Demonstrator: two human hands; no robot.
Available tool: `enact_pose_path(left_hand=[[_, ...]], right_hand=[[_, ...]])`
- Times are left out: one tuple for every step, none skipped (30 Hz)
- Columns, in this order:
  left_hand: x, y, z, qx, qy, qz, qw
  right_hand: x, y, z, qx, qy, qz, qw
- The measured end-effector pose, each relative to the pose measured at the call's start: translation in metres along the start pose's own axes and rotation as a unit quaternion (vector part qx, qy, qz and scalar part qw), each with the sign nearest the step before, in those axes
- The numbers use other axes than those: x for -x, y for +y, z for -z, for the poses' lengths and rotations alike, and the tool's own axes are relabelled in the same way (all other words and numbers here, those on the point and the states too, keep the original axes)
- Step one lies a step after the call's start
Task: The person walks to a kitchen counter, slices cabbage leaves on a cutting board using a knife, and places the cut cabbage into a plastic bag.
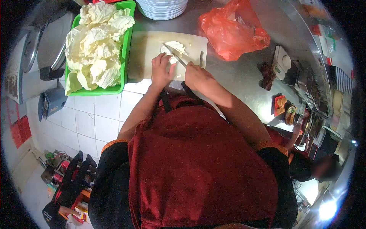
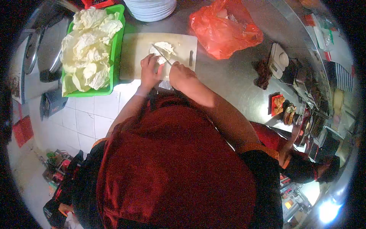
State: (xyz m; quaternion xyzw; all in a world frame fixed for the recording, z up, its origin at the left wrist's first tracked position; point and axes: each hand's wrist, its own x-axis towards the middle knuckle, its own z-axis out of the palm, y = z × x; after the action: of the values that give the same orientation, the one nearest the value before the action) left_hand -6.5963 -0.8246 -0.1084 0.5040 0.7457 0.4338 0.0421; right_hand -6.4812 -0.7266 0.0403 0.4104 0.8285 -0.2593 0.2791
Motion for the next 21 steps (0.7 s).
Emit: enact_pose_path(left_hand=[[0.000,0.000,0.000,0.002,-0.001,0.003,1.000],[0.000,-0.001,-0.001,0.002,0.000,0.002,1.000],[-0.001,-0.001,-0.001,0.002,0.000,0.001,1.000],[-0.001,-0.002,-0.001,0.002,0.000,0.002,1.000],[0.000,-0.002,-0.001,0.002,0.000,0.002,1.000],[0.000,-0.002,-0.001,0.009,-0.007,0.008,1.000],[0.000,-0.001,0.001,0.014,-0.014,0.013,1.000],[0.001,0.001,0.003,0.014,-0.016,0.010,1.000],[0.000,0.006,0.006,0.011,-0.035,0.024,0.999],[-0.005,0.010,0.009,0.006,-0.049,0.038,0.998],[-0.007,0.013,0.013,0.005,-0.046,0.036,0.998],[-0.012,0.024,0.024,0.070,-0.090,0.124,0.986],[-0.019,0.032,0.033,0.134,-0.132,0.212,0.959],[-0.024,0.033,0.041,0.088,-0.121,0.191,0.970],[-0.026,0.031,0.040,0.086,-0.122,0.194,0.970],[-0.029,0.028,0.039,0.030,-0.026,0.181,0.983],[-0.034,0.024,0.036,-0.027,0.069,0.164,0.984],[-0.035,0.006,0.022,-0.057,0.116,0.128,0.983],[-0.038,-0.001,0.017,-0.058,0.114,0.126,0.984],[-0.039,-0.006,0.012,0.000,0.043,0.190,0.981],[-0.042,-0.012,0.006,0.058,-0.028,0.252,0.966]], right_hand=[[-0.002,0.001,-0.003,0.000,0.002,0.001,1.000],[-0.003,0.003,-0.007,-0.005,0.004,-0.005,1.000],[-0.003,0.003,-0.008,-0.011,0.007,-0.011,1.000],[-0.003,0.004,-0.007,-0.010,0.008,-0.011,1.000],[-0.002,0.005,-0.008,-0.010,0.011,-0.001,1.000],[0.000,0.006,-0.008,-0.010,0.014,0.008,1.000],[-0.002,0.011,-0.010,-0.011,0.014,0.008,1.000],[-0.005,0.020,-0.011,-0.006,0.017,0.036,0.999],[-0.007,0.026,-0.008,0.002,0.024,0.065,0.998],[-0.007,0.030,-0.005,0.004,0.030,0.067,0.997],[-0.002,0.035,-0.006,-0.030,0.066,0.082,0.994],[0.005,0.039,-0.008,-0.066,0.098,0.094,0.989],[0.008,0.046,-0.013,-0.065,0.098,0.094,0.989],[0.010,0.054,-0.020,-0.102,0.144,0.098,0.979],[0.013,0.060,-0.026,-0.140,0.190,0.101,0.966],[0.014,0.065,-0.031,-0.142,0.188,0.102,0.967],[0.017,0.069,-0.035,-0.146,0.201,0.094,0.964],[0.020,0.071,-0.039,-0.150,0.215,0.085,0.961],[0.025,0.069,-0.039,-0.153,0.216,0.084,0.961],[0.032,0.065,-0.038,-0.163,0.205,0.074,0.962],[0.036,0.062,-0.037,-0.173,0.196,0.063,0.963]])
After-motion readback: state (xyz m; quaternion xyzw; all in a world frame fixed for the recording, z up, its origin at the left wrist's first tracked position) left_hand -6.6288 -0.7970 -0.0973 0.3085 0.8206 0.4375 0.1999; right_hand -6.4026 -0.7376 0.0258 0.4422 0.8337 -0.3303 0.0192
